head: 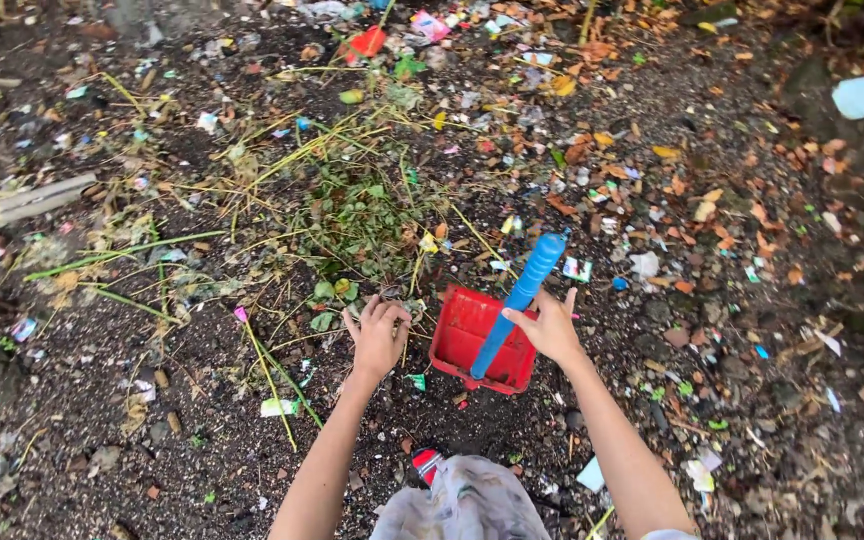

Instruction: Gathering fallen leaves, twigs, and small waste into a red dustpan using a broom in an outdoor yard.

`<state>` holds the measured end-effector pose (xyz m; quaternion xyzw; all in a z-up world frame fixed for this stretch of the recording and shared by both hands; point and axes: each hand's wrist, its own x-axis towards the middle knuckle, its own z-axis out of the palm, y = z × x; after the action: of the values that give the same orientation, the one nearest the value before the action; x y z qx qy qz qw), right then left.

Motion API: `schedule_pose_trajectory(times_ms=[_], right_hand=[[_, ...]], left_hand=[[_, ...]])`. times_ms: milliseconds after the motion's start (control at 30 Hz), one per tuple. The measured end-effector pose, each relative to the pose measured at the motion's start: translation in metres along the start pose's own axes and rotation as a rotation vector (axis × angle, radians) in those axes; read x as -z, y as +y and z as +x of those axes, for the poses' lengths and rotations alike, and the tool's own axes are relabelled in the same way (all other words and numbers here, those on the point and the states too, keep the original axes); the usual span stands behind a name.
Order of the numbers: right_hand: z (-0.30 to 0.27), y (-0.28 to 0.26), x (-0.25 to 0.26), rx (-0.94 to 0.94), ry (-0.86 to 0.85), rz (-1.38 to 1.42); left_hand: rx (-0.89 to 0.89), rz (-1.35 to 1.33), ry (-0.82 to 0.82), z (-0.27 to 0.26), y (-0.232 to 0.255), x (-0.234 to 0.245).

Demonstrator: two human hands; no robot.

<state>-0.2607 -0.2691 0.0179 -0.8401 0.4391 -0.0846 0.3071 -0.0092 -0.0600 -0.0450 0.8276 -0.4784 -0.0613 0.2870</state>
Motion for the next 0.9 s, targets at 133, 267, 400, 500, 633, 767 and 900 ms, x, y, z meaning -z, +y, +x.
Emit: schedule_pose_trajectory(times_ms=[133,267,400,500,633,767,900], right_hand=[[-0.033,0.025,0.002,0.137,0.188,0.12],[-0.069,0.032,0.011,-0.061,0.17,0.047],[-0.101,0.058,0.009,-0.089,0.272,0.062],[-0.128,0.053,0.024,-0.209,0.273,0.085],[-0.154,0.072,0.025,-0.243,0.346,0.067],[-0.173,0.086,0.022,-0.274,0.415,0.062],[-0.189,0.075,0.029,-0.342,0.425,0.13]], left_hand=[[-0.106,-0.027,-0.016,-0.002,0.014,-0.01],[-0.155,-0.061,-0.058,-0.004,0.032,-0.01],[-0.166,-0.103,-0.169,-0.003,0.053,-0.017],[-0.18,-0.075,-0.24,-0.008,0.063,-0.029],[-0.235,-0.112,-0.315,-0.015,0.078,-0.038],[-0.29,-0.121,-0.348,-0.021,0.087,-0.043],[-0.329,-0.102,-0.406,-0.022,0.096,-0.043]])
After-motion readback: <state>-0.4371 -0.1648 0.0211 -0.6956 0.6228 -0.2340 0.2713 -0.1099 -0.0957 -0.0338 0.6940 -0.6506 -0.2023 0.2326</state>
